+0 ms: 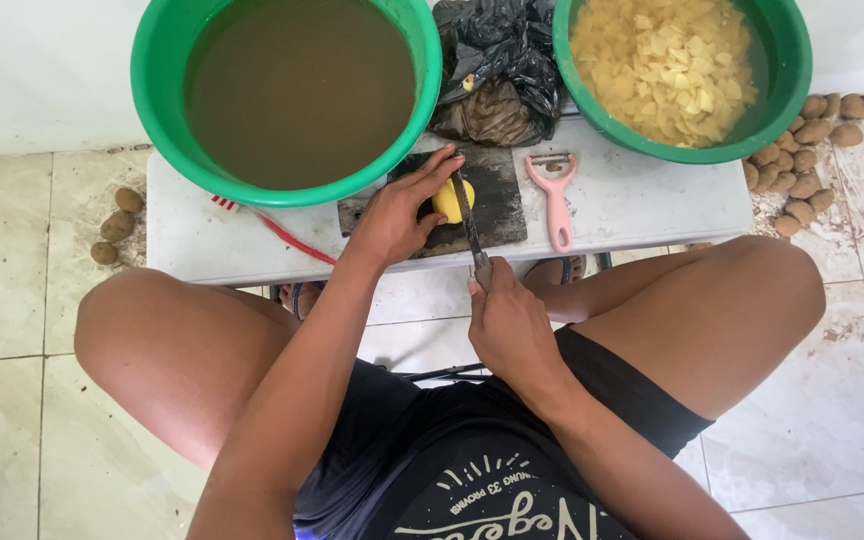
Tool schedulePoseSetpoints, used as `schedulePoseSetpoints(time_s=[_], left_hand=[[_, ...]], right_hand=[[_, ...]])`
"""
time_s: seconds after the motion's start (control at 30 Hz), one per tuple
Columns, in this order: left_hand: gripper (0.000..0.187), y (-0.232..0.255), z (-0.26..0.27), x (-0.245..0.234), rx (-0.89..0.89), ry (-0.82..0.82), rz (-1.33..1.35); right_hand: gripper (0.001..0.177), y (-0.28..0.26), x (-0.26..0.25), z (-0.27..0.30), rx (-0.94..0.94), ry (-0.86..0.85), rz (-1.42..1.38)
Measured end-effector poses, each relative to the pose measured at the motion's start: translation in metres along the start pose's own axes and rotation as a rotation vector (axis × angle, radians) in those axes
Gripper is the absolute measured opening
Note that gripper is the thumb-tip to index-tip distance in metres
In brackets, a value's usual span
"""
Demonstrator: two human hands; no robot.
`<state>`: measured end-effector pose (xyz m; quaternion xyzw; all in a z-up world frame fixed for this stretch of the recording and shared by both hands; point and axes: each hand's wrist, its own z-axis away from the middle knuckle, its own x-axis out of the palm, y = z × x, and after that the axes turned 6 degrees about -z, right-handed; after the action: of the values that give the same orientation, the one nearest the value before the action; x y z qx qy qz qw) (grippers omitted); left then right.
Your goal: Slicing a peeled potato into thin rounds using a kitchen knife on a small wooden cutting board.
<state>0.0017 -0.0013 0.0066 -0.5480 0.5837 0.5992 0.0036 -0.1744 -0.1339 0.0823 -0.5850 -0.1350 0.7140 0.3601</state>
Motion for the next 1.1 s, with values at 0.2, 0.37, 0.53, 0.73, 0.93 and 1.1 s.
schedulePoseSetpoints(time_s=[0.2,0.37,0.53,0.73,0.93,1.1], left_hand=[[0.081,0.001,0.001,0.001,-0.018,0.016,-0.006],[0.080,0.001,0.001,0.002,-0.022,0.018,0.004],[0.080,-0.002,0.003,0.002,-0.006,0.028,0.030],[0.080,-0.007,0.003,0.005,0.006,0.044,0.053],[0.078,-0.008,0.003,0.003,0.038,0.058,0.043],[0.077,-0.006,0.002,0.000,0.061,0.054,0.031]], right_hand=[[0.051,-0.004,-0.002,0.001,0.001,-0.003,-0.024],[0.050,-0.003,-0.001,0.001,-0.008,0.001,-0.012],[0.049,0.001,0.002,0.002,-0.020,-0.012,-0.004],[0.049,0.005,0.009,-0.001,-0.029,-0.028,0.014],[0.047,0.006,0.015,-0.004,-0.021,-0.010,0.134],[0.046,0.013,0.018,-0.006,-0.032,0.001,0.114]])
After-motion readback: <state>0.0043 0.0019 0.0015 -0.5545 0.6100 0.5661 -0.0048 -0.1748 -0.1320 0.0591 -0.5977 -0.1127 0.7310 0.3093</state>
